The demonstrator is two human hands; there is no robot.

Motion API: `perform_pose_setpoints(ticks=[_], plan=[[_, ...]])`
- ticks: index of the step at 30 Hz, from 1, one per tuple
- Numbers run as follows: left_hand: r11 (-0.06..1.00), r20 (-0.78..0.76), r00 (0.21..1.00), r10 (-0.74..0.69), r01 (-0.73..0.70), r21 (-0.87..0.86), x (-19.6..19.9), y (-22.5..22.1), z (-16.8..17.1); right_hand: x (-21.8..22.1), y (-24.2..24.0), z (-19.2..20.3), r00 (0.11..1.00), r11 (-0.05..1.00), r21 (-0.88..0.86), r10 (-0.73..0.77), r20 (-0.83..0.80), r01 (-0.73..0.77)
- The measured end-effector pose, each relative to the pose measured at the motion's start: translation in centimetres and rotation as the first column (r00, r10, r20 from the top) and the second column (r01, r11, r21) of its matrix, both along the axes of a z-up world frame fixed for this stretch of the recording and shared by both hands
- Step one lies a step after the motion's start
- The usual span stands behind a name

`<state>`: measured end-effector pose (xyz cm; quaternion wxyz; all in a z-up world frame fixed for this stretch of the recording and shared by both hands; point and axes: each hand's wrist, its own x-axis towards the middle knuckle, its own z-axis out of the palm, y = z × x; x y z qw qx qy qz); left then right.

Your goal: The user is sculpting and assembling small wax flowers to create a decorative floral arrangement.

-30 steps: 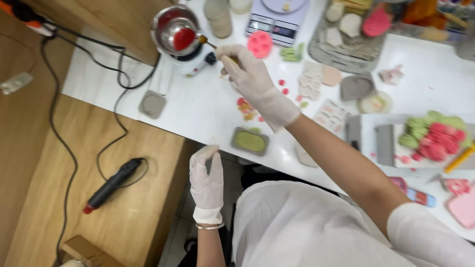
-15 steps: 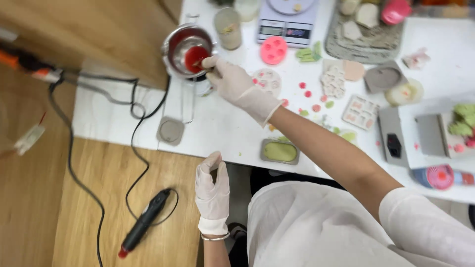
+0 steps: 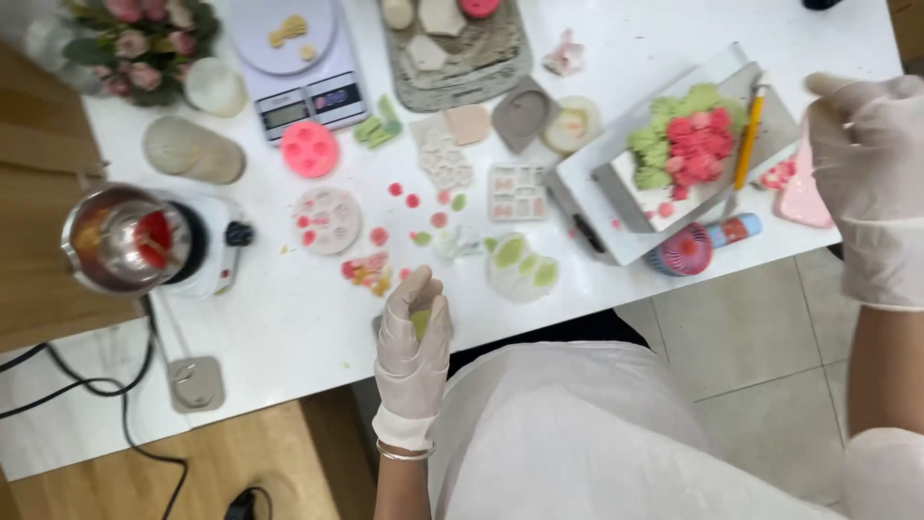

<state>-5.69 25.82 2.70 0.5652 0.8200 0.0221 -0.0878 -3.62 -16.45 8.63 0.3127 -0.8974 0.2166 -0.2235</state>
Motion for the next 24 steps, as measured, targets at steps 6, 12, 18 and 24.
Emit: perform_pose_setpoints(ticks=[6, 12, 18, 24], plan=[[0.996, 0.167, 0.982, -0.084, 0.083, 0.01, 1.1, -10.9, 1.3, 2.3, -7.0, -1.2, 0.79, 0.538, -0.628, 0.121, -0.602, -0.561], [1.0, 0.162, 0.986, -0.025, 0.025, 0.003, 1.4, -19.7, 1.8, 5.4, -10.7, -2.0, 0.659, 0.244, -0.621, 0.414, -0.628, -0.745], [0.995, 0.339, 0.941, -0.018, -0.015, 0.096, 1.7, -24.3, 2.4, 7.3, -12.5, -2.9, 0.459, 0.014, -0.533, 0.528, -0.714, -0.846], [0.989, 0.307, 0.951, 0.044, -0.086, 0.124, 1.7, -26.1, 2.5, 8.1, -11.9, -2.8, 0.424, -0.14, -0.518, 0.418, -0.803, -0.844]])
